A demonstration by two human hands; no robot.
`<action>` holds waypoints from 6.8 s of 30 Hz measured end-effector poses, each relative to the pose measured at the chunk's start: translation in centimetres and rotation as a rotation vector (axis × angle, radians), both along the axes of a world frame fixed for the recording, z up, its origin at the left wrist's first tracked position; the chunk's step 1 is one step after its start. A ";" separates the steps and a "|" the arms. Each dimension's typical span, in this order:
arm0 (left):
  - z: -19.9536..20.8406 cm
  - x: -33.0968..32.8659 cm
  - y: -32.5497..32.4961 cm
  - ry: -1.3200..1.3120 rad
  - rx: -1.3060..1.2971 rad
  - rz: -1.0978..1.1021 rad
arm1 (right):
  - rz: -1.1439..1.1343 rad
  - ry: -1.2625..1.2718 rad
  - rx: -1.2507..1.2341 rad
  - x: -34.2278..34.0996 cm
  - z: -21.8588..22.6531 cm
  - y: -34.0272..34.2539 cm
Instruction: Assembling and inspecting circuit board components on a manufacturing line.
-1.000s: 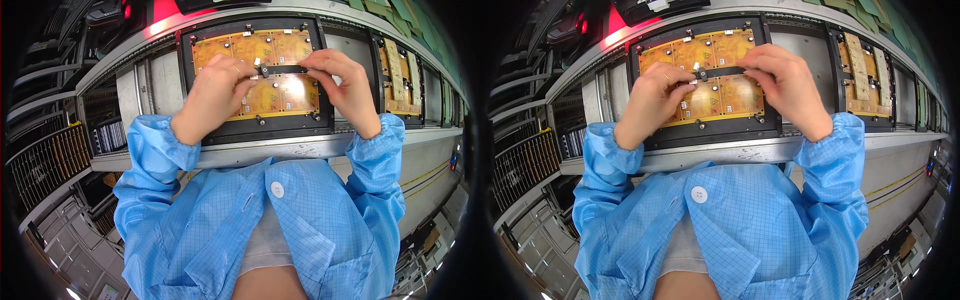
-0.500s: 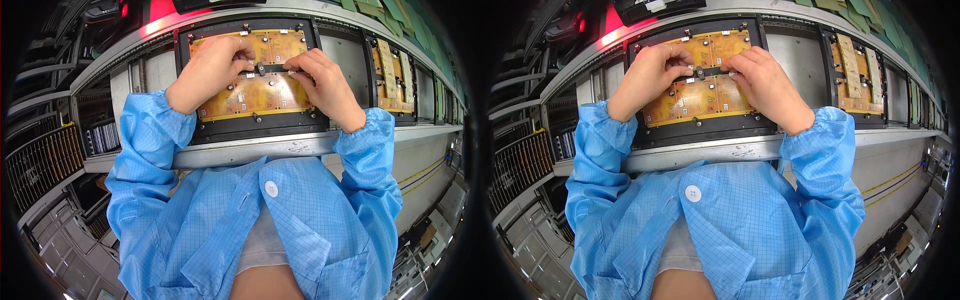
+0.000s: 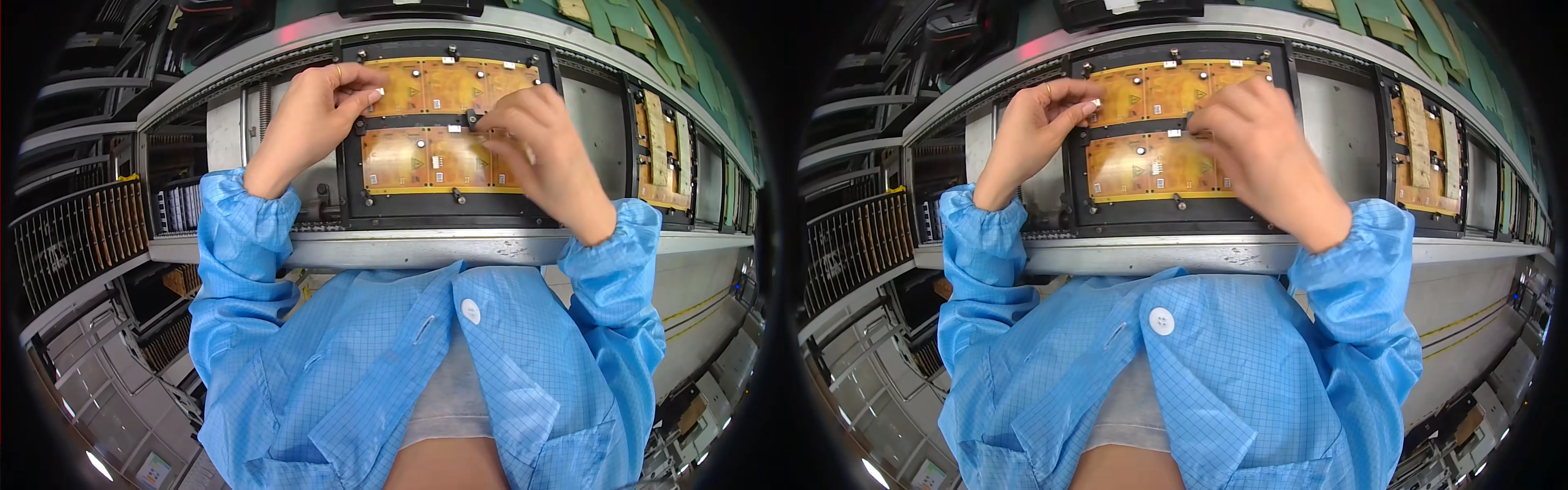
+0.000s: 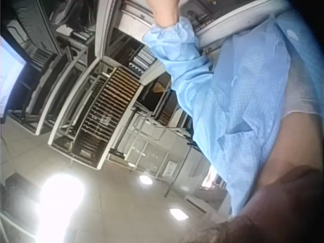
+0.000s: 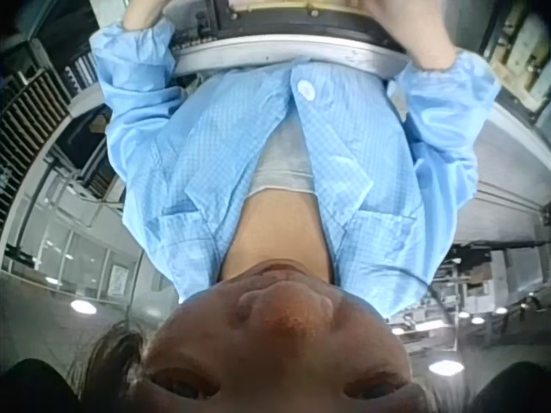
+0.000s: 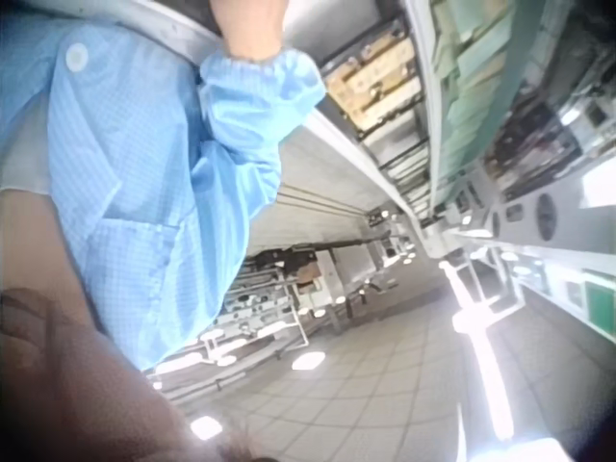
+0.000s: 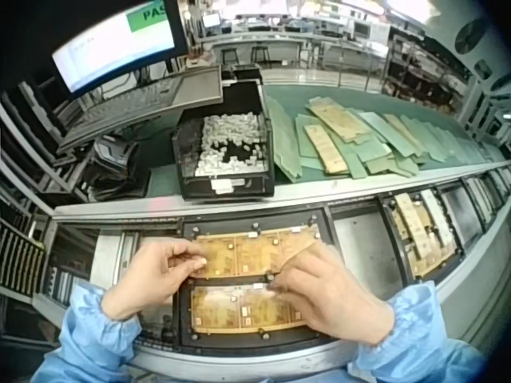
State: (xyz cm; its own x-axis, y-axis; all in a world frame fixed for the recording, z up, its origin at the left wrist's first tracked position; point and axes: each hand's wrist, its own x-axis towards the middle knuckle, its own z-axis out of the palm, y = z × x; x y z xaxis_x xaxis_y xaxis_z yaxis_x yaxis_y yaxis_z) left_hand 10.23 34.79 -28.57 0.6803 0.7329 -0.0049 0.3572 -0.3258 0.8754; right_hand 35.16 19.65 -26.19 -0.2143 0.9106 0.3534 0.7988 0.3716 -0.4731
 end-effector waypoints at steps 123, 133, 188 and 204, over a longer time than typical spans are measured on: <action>-6.6 -2.7 1.7 -0.167 -0.434 -0.032 | -0.249 0.194 -0.089 10.8 -2.3 20.3; -6.0 -2.3 1.4 -0.152 -0.440 -0.068 | -0.332 -0.137 0.086 9.6 -2.8 22.2; -3.6 -9.2 5.3 -0.678 -0.364 0.613 | -0.933 -0.020 -0.159 -9.5 -1.6 -3.8; -2.9 -10.6 5.4 -0.748 -0.408 0.594 | -1.002 -0.147 -0.141 -12.6 -4.4 -1.3</action>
